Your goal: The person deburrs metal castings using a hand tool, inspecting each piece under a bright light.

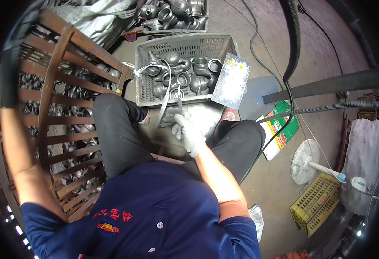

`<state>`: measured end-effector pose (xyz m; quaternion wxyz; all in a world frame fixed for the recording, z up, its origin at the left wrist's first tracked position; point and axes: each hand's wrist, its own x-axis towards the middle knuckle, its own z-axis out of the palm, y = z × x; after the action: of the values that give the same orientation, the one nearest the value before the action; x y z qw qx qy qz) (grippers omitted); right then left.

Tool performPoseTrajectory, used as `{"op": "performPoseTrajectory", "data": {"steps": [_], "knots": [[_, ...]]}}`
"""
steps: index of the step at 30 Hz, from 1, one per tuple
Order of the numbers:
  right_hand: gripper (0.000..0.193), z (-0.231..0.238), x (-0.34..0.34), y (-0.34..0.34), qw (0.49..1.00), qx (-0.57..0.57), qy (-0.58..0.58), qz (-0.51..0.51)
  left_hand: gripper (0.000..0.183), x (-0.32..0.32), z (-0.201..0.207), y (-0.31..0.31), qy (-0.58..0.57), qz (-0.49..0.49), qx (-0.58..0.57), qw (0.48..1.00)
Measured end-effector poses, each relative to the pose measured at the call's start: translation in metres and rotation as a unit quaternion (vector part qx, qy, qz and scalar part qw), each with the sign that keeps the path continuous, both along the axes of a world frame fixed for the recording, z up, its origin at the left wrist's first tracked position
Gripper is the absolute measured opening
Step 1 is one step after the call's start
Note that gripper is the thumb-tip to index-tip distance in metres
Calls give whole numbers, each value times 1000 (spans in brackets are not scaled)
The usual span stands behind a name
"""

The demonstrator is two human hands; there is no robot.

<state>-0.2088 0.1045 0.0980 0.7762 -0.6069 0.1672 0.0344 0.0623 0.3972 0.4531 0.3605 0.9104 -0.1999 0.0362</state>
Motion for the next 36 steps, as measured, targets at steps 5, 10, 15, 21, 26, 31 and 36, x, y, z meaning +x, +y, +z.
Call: {"op": "performPoseTrajectory", "data": {"steps": [5,10,15,21,26,31,36], "knots": [[34,33,3,-9,987,125,92,-44,37,63,-245,-144,82,-112,-314,939],[37,48,14,-13,995,-52,75,-33,36,77,-424,-188,302,26,-330,894],[35,57,28,-16,985,60,152,-60,31,61,-509,-214,441,239,-506,702],[36,63,33,-16,976,96,186,-65,31,44,-510,-235,437,351,-579,592],[35,63,30,-17,977,87,182,-66,41,45,-494,-235,477,233,-589,609],[34,63,29,-18,980,69,172,-76,40,62,-509,-229,508,201,-557,626],[34,51,25,-17,995,15,47,-86,40,34,-491,-204,439,64,-387,808]]}}
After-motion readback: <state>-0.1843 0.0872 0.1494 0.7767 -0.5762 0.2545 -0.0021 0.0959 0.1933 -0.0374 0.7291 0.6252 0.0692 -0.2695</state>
